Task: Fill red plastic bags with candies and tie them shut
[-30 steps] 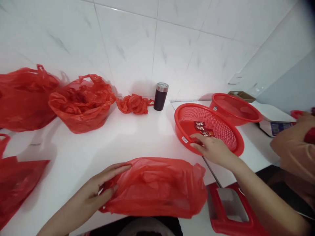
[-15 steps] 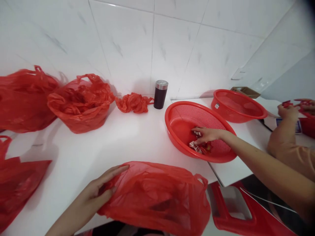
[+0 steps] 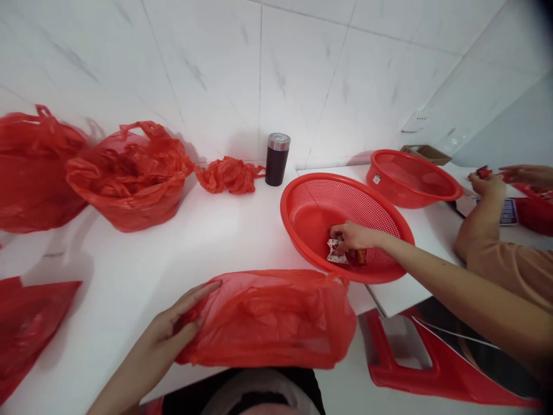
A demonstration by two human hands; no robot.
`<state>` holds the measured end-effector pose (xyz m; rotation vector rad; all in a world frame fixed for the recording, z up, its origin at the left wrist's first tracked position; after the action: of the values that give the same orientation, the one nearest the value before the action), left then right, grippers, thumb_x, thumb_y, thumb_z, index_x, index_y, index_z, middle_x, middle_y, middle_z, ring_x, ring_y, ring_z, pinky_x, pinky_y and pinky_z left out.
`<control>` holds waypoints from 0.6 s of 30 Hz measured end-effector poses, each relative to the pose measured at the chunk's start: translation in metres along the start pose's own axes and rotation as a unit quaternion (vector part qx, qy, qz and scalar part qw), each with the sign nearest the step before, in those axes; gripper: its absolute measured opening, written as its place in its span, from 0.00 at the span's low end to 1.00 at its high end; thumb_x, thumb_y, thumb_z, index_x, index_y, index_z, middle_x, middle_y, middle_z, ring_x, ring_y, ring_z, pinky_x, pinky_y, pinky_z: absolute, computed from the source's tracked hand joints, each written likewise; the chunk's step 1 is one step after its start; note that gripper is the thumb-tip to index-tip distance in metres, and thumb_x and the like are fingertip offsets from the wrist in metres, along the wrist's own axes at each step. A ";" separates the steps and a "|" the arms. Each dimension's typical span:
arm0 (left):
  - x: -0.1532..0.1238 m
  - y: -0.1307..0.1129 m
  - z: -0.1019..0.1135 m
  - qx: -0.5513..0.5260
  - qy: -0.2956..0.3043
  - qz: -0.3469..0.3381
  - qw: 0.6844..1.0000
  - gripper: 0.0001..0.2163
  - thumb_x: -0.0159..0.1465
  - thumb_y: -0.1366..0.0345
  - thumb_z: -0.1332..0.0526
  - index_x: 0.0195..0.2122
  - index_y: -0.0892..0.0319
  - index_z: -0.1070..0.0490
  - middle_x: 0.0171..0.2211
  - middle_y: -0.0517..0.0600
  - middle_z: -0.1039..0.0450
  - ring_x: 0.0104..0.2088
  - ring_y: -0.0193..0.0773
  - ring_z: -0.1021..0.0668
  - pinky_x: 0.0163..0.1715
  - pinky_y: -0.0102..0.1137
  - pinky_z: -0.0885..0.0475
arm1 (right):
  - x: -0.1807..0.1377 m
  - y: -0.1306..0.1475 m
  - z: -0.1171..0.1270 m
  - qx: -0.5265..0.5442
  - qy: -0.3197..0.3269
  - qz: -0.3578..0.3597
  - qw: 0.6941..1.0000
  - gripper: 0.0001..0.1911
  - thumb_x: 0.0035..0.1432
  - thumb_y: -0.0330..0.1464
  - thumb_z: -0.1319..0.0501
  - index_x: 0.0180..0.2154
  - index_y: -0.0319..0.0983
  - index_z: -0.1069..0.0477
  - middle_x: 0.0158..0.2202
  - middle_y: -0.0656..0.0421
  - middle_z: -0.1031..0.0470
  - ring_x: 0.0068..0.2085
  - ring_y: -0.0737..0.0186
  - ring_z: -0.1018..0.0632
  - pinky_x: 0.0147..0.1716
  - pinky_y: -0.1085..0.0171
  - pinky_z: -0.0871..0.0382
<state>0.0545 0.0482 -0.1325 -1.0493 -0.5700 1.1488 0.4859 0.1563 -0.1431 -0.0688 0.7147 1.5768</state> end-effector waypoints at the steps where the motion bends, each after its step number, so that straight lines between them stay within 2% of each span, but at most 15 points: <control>1: -0.001 0.001 0.001 -0.004 -0.005 0.006 1.000 0.21 0.64 0.57 0.44 0.59 0.39 0.34 0.63 0.43 0.36 0.63 0.48 0.35 0.62 0.48 0.45 | 0.000 0.001 0.001 0.020 0.005 0.004 1.000 0.16 0.41 0.38 0.32 0.34 0.40 0.30 0.33 0.58 0.26 0.33 0.60 0.24 0.33 0.63 0.29; 5: -0.007 0.003 0.003 -0.026 -0.018 0.032 0.999 0.21 0.64 0.56 0.44 0.60 0.40 0.35 0.63 0.43 0.37 0.63 0.49 0.36 0.62 0.49 0.46 | -0.002 0.004 0.013 0.099 -0.002 0.001 0.995 0.13 0.47 0.38 0.36 0.33 0.39 0.33 0.29 0.60 0.26 0.28 0.64 0.25 0.28 0.65 0.29; 8: -0.009 0.007 0.004 -0.046 -0.028 0.042 0.998 0.22 0.64 0.56 0.43 0.60 0.42 0.35 0.63 0.44 0.37 0.64 0.50 0.37 0.63 0.49 0.48 | -0.010 0.014 0.035 0.138 -0.036 0.003 0.990 0.14 0.46 0.38 0.36 0.33 0.39 0.35 0.32 0.59 0.27 0.31 0.65 0.25 0.29 0.66 0.29; 10: -0.009 0.010 0.002 -0.066 -0.031 0.049 0.996 0.22 0.64 0.56 0.44 0.60 0.43 0.35 0.64 0.44 0.38 0.64 0.50 0.37 0.63 0.49 0.48 | -0.024 0.034 0.054 0.177 -0.082 0.023 0.981 0.13 0.48 0.38 0.36 0.33 0.39 0.36 0.35 0.58 0.27 0.33 0.67 0.26 0.30 0.67 0.29; 13: -0.007 0.012 -0.005 -0.117 -0.028 0.076 0.990 0.23 0.65 0.56 0.44 0.62 0.44 0.37 0.62 0.46 0.35 0.61 0.51 0.33 0.61 0.51 0.41 | -0.056 0.086 0.074 0.255 -0.158 0.097 0.949 0.12 0.50 0.36 0.35 0.35 0.38 0.34 0.34 0.60 0.29 0.32 0.71 0.27 0.30 0.69 0.30; 15: -0.004 0.009 -0.010 -0.147 -0.031 0.089 0.985 0.25 0.64 0.57 0.43 0.63 0.46 0.38 0.59 0.48 0.31 0.59 0.53 0.30 0.58 0.51 0.36 | -0.074 0.127 0.065 0.308 -0.146 0.140 0.930 0.14 0.49 0.34 0.33 0.38 0.38 0.32 0.35 0.61 0.28 0.32 0.70 0.26 0.30 0.70 0.28; 16: -0.003 0.006 -0.012 -0.158 -0.034 0.089 0.983 0.25 0.63 0.57 0.42 0.63 0.47 0.38 0.58 0.49 0.29 0.58 0.54 0.29 0.57 0.50 0.34 | -0.080 0.147 0.051 0.337 -0.109 0.156 0.922 0.16 0.48 0.33 0.32 0.40 0.39 0.32 0.35 0.60 0.27 0.33 0.68 0.24 0.28 0.70 0.27; 18: -0.001 -0.002 -0.017 -0.179 -0.034 0.083 0.980 0.27 0.62 0.60 0.41 0.63 0.50 0.38 0.57 0.50 0.29 0.59 0.53 0.30 0.55 0.48 0.31 | -0.084 0.182 0.007 0.401 0.025 0.170 0.900 0.18 0.48 0.32 0.32 0.41 0.40 0.33 0.35 0.61 0.26 0.34 0.65 0.22 0.28 0.68 0.24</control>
<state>0.0685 0.0408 -0.1380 -1.3915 -0.7744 1.2591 0.3346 0.0923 -0.0276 0.6586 1.4263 1.4889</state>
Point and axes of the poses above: each hand's wrist, its own x-axis towards the middle knuckle, its own z-axis out of the back of the hand, y = z × x, the point moved 6 cm from there along x, towards the middle knuckle
